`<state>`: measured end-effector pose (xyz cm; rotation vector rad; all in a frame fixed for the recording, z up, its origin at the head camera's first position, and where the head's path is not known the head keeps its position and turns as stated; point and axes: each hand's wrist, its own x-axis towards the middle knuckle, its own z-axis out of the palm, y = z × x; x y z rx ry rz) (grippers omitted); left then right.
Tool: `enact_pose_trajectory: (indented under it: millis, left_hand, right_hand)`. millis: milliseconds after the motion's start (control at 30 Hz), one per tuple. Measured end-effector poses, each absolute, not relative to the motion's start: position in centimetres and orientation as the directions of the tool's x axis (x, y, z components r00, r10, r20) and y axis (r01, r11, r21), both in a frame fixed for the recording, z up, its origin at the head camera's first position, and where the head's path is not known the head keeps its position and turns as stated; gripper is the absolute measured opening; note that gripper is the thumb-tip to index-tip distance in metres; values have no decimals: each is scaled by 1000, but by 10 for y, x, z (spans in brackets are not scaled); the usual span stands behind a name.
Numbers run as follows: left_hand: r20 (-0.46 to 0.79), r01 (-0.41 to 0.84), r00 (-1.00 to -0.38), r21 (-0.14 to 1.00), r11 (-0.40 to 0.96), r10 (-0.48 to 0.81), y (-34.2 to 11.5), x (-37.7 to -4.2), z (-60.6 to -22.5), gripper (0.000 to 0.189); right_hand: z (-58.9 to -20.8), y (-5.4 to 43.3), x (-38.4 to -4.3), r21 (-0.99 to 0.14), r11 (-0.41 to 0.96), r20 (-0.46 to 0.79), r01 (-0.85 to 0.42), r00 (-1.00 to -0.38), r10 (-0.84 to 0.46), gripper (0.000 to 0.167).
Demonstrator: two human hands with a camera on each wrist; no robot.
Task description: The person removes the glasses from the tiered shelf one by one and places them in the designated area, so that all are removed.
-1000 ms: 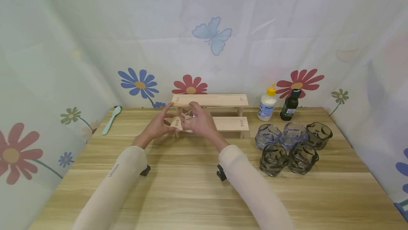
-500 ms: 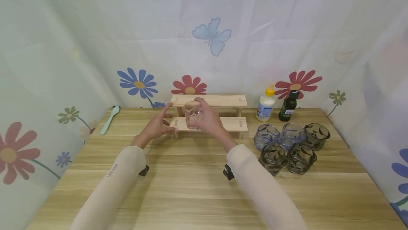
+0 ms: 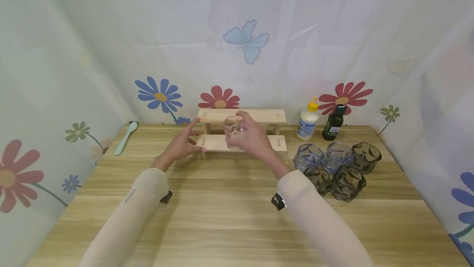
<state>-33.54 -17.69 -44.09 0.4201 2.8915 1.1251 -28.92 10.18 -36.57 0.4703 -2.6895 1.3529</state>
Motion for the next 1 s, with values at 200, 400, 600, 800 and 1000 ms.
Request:
enact_pose_trajectory:
  millis: [200, 400, 600, 800, 1000]
  left_hand:
    - [80, 236, -966, 657, 716, 245, -175, -335, -440, 108]
    - [78, 235, -966, 658, 715, 246, -176, -334, -439, 107]
    - [68, 223, -969, 656, 721, 238, -176, -335, -441, 107]
    - [62, 220, -969, 656, 722, 239, -176, -335, -441, 107]
    - [56, 214, -970, 655, 725, 236, -175, -335, -439, 107]
  right_hand:
    - [-364, 124, -282, -728, 614, 232, -307, -952, -201, 91]
    - [-364, 150, -276, -748, 593, 238, -297, -955, -178, 89]
    - [-366, 175, -267, -756, 589, 229, -286, -958, -171, 86]
    - [-367, 203, -256, -779, 575, 202, -250, -968, -147, 90]
    - [-358, 227, -245, -714, 660, 224, -234, -969, -102, 88]
